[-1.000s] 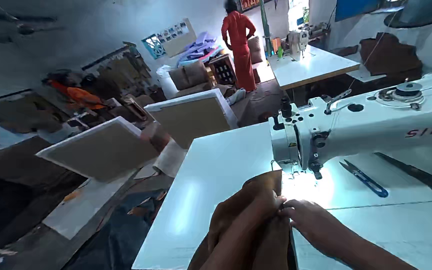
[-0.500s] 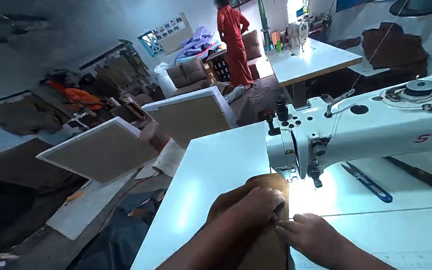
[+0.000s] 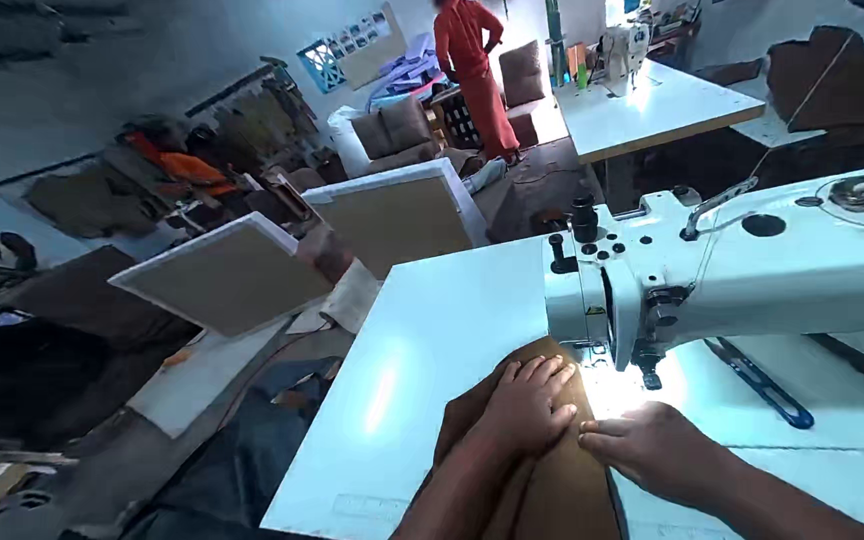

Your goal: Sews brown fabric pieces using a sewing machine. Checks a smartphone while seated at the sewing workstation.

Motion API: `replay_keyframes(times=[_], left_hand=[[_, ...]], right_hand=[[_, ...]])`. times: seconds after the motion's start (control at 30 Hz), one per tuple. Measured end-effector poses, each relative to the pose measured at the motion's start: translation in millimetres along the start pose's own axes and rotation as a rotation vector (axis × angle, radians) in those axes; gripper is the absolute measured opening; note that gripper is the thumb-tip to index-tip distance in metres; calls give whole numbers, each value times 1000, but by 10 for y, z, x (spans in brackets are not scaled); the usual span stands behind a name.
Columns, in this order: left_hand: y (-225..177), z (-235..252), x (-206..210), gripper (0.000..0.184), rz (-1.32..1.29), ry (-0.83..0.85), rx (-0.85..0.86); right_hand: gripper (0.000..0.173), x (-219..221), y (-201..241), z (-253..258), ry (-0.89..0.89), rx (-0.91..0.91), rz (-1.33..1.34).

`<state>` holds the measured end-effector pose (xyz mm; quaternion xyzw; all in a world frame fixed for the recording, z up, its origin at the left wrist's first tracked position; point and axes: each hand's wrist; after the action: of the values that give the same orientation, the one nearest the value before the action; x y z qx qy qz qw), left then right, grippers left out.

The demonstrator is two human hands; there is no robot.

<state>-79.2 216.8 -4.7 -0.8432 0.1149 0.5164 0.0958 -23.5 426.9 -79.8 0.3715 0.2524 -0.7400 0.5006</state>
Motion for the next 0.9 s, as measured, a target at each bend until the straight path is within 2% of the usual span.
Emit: replay_keyframes(times=[0.13, 0.3, 0.47, 0.57, 0.77, 0.9], left_hand=[[-48, 11, -24, 63, -10, 53, -46], [-147, 88, -154, 77, 35, 165, -38], [-368, 158, -432, 72, -12, 269, -48], [-372, 158, -477, 70, -30, 251, -53], [-300, 332, -331, 64, -95, 202, 6], [-290, 352, -310, 66, -40, 228, -6]], right_hand=[[23, 45, 2, -39, -25, 26, -22], [23, 56, 20, -56, -95, 108, -60], [24, 0, 29, -71, -111, 326, -98], [24, 1, 24, -60, -103, 394, -95], [22, -24, 14, -66, -107, 399, -109], [23, -35, 9, -63, -102, 393, -106]])
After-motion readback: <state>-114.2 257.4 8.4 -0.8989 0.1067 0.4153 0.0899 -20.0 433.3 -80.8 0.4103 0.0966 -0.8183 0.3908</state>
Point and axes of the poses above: each hand's wrist, its own z-axis towards the middle knuckle, its own x-axis out of the palm, y = z × x, and after that the axes turned 13 degrees about -x, right-handed
